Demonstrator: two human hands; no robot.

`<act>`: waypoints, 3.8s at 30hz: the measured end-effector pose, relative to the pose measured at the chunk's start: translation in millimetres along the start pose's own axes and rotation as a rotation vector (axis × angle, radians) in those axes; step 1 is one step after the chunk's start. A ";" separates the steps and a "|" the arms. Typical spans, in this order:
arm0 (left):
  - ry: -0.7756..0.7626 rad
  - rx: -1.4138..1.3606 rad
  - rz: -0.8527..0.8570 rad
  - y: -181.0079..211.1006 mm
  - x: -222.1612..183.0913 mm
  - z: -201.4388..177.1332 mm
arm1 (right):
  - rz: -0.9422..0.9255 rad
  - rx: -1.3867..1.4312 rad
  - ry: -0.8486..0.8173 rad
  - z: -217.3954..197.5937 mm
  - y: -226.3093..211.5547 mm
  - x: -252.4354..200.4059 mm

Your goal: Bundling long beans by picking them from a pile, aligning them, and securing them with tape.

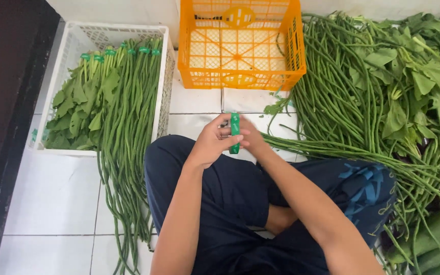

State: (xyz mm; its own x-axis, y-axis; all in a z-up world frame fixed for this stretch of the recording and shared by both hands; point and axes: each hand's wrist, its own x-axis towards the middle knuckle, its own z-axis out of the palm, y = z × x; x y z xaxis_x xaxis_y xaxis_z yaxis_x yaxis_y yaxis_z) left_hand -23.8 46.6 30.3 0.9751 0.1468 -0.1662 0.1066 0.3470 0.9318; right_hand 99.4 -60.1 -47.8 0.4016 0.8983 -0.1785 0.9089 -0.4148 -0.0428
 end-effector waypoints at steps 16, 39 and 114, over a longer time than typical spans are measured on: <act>-0.107 0.051 -0.149 -20.4 14.4 22.8 | 0.469 0.869 0.079 0.8 133.2 -161.8; -0.215 0.081 -0.272 -39.0 25.4 23.4 | 0.334 1.046 -0.318 -20.5 135.7 -153.9; -0.415 0.248 -0.199 -28.5 1.1 31.5 | 0.221 1.574 0.535 15.5 108.8 -105.0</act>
State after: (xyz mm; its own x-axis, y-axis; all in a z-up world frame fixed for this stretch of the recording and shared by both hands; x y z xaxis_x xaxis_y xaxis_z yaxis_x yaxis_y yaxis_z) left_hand -19.6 7.7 13.7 0.9209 -0.2969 -0.2527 0.2914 0.0934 0.9520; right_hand 154.4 -201.8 -49.0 0.7892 0.6142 0.0022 -0.0243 0.0348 -0.9991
